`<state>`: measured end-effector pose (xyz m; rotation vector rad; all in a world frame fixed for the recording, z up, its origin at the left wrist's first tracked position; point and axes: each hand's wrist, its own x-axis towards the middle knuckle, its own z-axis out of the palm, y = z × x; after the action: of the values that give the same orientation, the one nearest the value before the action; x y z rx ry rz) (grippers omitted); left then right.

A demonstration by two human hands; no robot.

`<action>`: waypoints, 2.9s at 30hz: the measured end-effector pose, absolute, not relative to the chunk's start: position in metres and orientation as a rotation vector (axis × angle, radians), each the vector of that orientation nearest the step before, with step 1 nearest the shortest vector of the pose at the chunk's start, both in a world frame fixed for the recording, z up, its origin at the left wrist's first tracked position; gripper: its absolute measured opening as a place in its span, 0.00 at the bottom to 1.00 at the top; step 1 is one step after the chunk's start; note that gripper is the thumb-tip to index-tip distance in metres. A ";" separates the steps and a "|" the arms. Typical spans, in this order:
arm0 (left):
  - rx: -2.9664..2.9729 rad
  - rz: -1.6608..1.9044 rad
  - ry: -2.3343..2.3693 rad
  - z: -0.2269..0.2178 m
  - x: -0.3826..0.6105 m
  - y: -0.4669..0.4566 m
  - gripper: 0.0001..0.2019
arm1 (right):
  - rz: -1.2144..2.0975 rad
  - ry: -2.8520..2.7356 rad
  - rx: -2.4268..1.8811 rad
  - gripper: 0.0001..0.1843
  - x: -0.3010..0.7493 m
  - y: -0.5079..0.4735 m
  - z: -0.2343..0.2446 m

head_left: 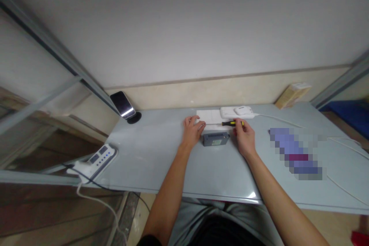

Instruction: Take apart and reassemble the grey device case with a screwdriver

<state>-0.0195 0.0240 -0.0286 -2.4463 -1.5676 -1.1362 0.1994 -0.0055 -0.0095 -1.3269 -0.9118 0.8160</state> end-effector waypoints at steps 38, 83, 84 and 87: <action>-2.460 -1.927 -1.461 -0.008 -0.015 -0.046 0.12 | 0.814 -0.949 -1.105 0.23 0.211 -0.040 0.022; -2.543 -1.779 -1.305 -0.003 -0.011 -0.046 0.06 | 0.658 -2.018 -0.883 0.17 0.170 -0.036 0.123; -2.547 -1.756 -1.308 -0.004 -0.011 -0.046 0.06 | 0.634 -1.990 -0.914 0.14 0.170 -0.035 0.121; -2.559 -1.659 -1.311 -0.006 -0.012 -0.045 0.04 | 0.542 -1.802 -1.090 0.11 0.174 -0.027 0.110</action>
<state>-0.0115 -0.0452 -0.0057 -2.5588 -1.3108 -1.6595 0.1739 -0.0269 0.1100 -1.0901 -1.8017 0.5420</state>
